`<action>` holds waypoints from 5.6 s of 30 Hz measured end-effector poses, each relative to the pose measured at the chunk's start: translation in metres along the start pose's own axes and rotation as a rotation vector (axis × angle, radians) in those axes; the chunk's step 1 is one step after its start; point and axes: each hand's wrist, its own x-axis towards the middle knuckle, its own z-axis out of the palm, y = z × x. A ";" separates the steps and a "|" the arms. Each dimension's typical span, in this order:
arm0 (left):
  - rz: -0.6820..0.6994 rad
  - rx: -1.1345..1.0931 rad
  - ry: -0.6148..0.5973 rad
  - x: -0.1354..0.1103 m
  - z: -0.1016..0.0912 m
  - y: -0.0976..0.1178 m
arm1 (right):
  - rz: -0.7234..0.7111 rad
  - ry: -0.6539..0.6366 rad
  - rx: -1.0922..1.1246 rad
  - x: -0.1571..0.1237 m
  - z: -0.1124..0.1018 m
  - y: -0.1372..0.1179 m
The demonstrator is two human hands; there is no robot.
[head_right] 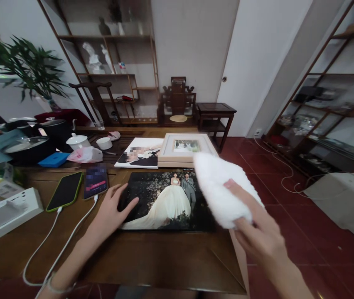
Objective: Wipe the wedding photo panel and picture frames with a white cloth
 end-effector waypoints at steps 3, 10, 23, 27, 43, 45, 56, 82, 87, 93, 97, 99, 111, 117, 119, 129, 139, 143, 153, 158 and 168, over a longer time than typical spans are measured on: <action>0.086 -0.012 0.033 -0.019 0.005 0.000 | -0.292 -0.149 -0.004 -0.002 0.024 -0.009; 0.231 -0.035 -0.011 -0.023 0.010 -0.005 | -0.208 -0.343 -0.130 0.011 0.058 -0.024; 0.078 -0.143 0.063 -0.051 -0.003 -0.011 | -0.283 -0.328 -0.114 -0.017 0.055 -0.037; 0.131 -0.169 0.005 -0.052 -0.005 -0.016 | -0.315 -0.218 -0.115 -0.007 0.053 -0.026; 0.286 -0.066 0.046 -0.050 -0.001 -0.019 | -0.228 -0.390 -0.265 0.062 0.103 -0.018; 0.295 -0.062 0.056 -0.050 -0.002 -0.018 | -0.227 -0.397 -0.257 0.063 0.102 -0.017; 0.295 -0.026 0.065 -0.050 -0.001 -0.020 | -0.440 -0.482 0.020 -0.017 0.057 -0.088; 0.262 -0.079 0.005 -0.050 -0.002 -0.021 | -0.376 -0.583 0.080 -0.010 0.062 -0.084; 0.253 -0.064 -0.025 -0.050 -0.002 -0.020 | -0.229 -0.518 -0.045 0.064 0.082 -0.047; 0.259 -0.063 -0.016 -0.050 -0.001 -0.020 | -0.246 -0.499 -0.060 0.083 0.094 -0.027; 0.266 -0.077 0.000 -0.050 0.000 -0.021 | -0.248 -0.574 -0.008 0.032 0.077 -0.062; 0.267 -0.084 0.001 -0.050 0.001 -0.022 | -0.278 -0.575 0.025 0.004 0.072 -0.083; 0.247 -0.091 -0.028 -0.050 -0.002 -0.020 | -0.214 -0.541 -0.059 0.082 0.095 -0.042; 0.235 -0.107 -0.016 -0.050 -0.001 -0.019 | -0.255 -0.537 -0.025 0.053 0.086 -0.049; 0.239 -0.111 -0.015 -0.050 -0.001 -0.020 | -0.258 -0.576 0.002 0.023 0.074 -0.069; 0.270 -0.081 -0.023 -0.049 -0.001 -0.022 | -0.297 -0.654 0.058 0.034 0.072 -0.074; 0.249 -0.090 -0.018 -0.050 0.000 -0.021 | -0.219 -0.533 -0.042 0.064 0.093 -0.049; 0.231 -0.116 -0.015 -0.050 0.000 -0.021 | -0.276 -0.645 0.042 0.012 0.069 -0.086; 0.244 -0.099 -0.028 -0.050 -0.002 -0.019 | -0.257 -0.623 0.022 0.059 0.087 -0.069; 0.241 -0.081 -0.042 -0.050 -0.003 -0.018 | -0.192 -0.539 -0.062 0.099 0.112 -0.051; 0.243 -0.081 -0.029 -0.050 -0.001 -0.021 | -0.355 -0.669 0.106 0.003 0.073 -0.112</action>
